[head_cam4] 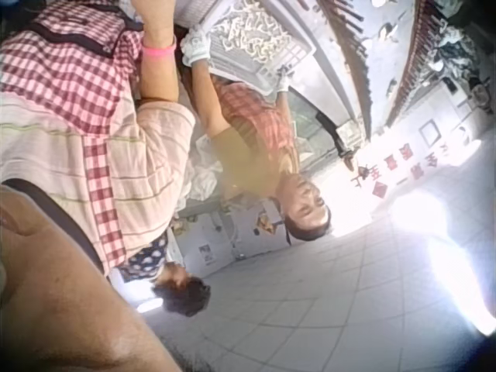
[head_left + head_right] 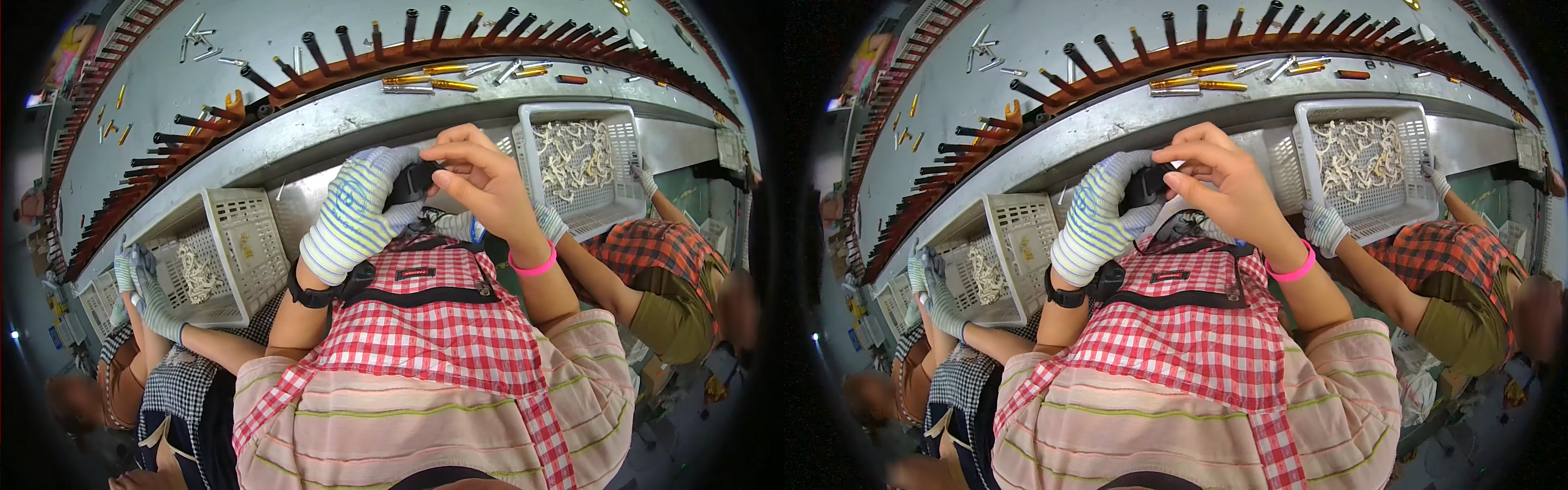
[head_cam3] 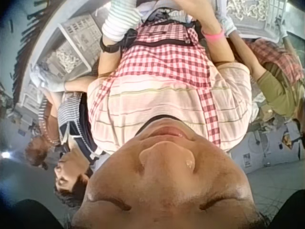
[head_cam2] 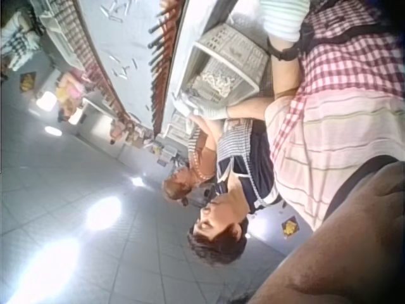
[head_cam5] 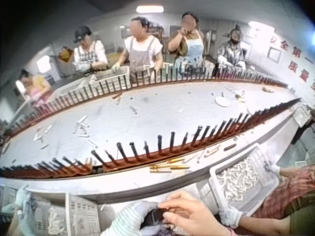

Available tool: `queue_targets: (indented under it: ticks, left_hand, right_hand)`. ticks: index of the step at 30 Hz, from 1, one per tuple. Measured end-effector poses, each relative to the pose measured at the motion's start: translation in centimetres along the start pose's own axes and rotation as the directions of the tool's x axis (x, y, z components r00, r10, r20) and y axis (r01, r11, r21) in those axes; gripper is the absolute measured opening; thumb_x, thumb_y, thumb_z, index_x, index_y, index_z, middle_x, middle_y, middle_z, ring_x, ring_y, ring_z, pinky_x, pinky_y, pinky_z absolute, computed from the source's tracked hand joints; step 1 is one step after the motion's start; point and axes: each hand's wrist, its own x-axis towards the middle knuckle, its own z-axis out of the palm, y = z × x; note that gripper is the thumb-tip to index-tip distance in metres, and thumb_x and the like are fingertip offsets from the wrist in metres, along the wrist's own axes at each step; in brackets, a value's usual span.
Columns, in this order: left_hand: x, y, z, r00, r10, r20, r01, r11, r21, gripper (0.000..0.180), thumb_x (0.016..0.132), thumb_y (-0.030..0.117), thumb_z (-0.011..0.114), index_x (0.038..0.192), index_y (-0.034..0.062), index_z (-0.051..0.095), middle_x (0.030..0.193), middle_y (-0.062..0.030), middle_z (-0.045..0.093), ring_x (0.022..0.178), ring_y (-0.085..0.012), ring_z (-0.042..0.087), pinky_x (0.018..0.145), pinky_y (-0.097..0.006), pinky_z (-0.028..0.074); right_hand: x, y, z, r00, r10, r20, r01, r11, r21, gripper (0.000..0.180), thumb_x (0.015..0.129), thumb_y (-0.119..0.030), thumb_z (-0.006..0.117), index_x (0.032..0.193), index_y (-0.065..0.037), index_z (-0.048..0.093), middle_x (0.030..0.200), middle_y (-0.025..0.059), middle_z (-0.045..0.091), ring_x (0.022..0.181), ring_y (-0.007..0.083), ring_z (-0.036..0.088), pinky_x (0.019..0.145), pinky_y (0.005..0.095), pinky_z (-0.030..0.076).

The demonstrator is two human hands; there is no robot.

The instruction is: Sorting small white plastic components from a bin and assembling them into black plastic housings on a factory production line.

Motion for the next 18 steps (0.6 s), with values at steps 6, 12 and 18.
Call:
queue_targets:
  ticks: [6, 12, 18]
  left_hand:
    - [0.1, -0.8, 0.2, 0.996, 0.090, -0.004, -0.090, 0.995, 0.034, 0.040, 0.062, 0.015, 0.073, 0.098, 0.0070, 0.057, 0.086, -0.0139, 0.057, 0.083, -0.0339, 0.056, 0.074, -0.041, 0.044]
    - [0.6, 0.1, 0.1, 0.983, 0.185, 0.016, -0.185, 0.975, 0.121, 0.036, 0.064, 0.023, 0.074, 0.092, 0.0054, 0.059, 0.080, -0.0143, 0.057, 0.077, -0.0342, 0.056, 0.070, -0.041, 0.045]
    - [0.2, 0.0, 0.1, 0.998, -0.039, 0.054, 0.041, 0.999, -0.032, 0.035, 0.066, 0.020, 0.073, 0.093, 0.0034, 0.060, 0.080, -0.0132, 0.060, 0.074, -0.0297, 0.060, 0.067, -0.035, 0.048]
  right_hand:
    - [-0.1, 0.1, 0.6, 0.999, 0.052, 0.010, -0.050, 0.987, -0.151, 0.011, 0.084, -0.003, 0.056, 0.094, 0.000, 0.051, 0.076, 0.0035, 0.054, 0.068, 0.0079, 0.053, 0.060, 0.0238, 0.044]
    - [-0.4, -0.7, 0.5, 0.979, 0.196, 0.057, -0.166, 0.926, -0.338, 0.016, 0.088, -0.013, 0.053, 0.081, 0.000, 0.046, 0.067, 0.0076, 0.048, 0.059, 0.0109, 0.048, 0.053, 0.0303, 0.037]
    - [-0.2, 0.7, -0.2, 0.986, -0.070, 0.150, 0.130, 0.887, -0.442, 0.024, 0.092, -0.018, 0.051, 0.077, 0.000, 0.045, 0.061, 0.0060, 0.039, 0.052, 0.0128, 0.041, 0.053, 0.0332, 0.038]
